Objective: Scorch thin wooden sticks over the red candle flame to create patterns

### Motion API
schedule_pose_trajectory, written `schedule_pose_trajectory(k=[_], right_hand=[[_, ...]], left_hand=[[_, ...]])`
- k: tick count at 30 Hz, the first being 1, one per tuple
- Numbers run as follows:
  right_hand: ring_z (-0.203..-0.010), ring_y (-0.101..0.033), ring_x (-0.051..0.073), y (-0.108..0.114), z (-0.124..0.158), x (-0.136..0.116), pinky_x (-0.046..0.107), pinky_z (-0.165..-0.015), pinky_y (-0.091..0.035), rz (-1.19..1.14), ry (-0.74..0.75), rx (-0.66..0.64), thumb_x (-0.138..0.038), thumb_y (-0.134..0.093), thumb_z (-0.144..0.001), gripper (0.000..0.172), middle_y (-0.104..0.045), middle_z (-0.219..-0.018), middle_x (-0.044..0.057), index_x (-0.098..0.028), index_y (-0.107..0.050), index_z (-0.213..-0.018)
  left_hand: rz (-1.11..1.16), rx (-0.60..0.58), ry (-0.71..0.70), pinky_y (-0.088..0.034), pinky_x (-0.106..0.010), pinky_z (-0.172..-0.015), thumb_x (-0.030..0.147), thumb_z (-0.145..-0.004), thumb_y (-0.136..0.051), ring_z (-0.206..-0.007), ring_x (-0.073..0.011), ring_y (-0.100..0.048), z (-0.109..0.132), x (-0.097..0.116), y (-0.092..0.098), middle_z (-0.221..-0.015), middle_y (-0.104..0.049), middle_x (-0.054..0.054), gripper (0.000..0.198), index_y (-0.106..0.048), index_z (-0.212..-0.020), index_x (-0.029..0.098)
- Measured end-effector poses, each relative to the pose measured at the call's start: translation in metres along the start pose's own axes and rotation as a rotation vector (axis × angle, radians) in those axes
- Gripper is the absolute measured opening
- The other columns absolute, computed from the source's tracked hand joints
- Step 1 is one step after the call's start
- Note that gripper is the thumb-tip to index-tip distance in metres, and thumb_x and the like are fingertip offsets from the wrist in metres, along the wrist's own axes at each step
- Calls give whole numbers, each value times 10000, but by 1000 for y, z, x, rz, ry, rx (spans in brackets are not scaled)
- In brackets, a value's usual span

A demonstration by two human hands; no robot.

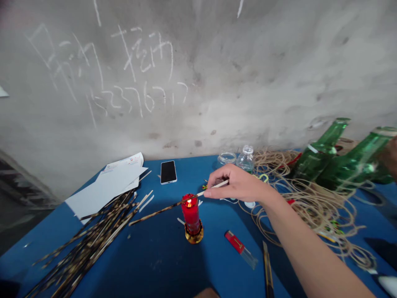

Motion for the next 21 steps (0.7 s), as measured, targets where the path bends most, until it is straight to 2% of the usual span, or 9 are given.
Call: schedule_pose_trajectory(k=[7, 14, 21], right_hand=[[-607, -455, 131, -1, -1, 0, 319, -579, -338, 2, 17, 5, -555, -909, -896, 352, -624, -671, -13, -241, -816, -768], [-587, -420, 120, -1, -1, -1, 314, -572, -326, -11, 28, 9, -489, -938, -881, 294, -589, -636, -34, -245, -821, -767], [-614, -461, 124, -2, 0, 0, 309, -577, -336, -21, 33, 10, -495, -918, -903, 293, -621, -672, -23, -241, -824, -792]], left_hand=[[-6, 1, 5, -551, -207, -574, 587, -1197, -365, -580, -102, -698, 2, -12, 10, -596, -669, 38, 745, -727, -680, 190], [-13, 5, 20, -544, -196, -562, 574, -1197, -378, -557, -89, -678, 3, -26, 19, -627, -701, 44, 720, -716, -682, 202], [-18, -12, 32, -525, -192, -550, 586, -1192, -375, -544, -87, -677, 3, -23, 23, -593, -673, 46, 740, -708, -660, 195]])
Point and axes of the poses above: each hand's wrist, its own z-axis away from the middle knuckle, its own y-axis out of the back of the hand, x = y × z, the point moved 4 cm from there along -z, towards the middle knuckle
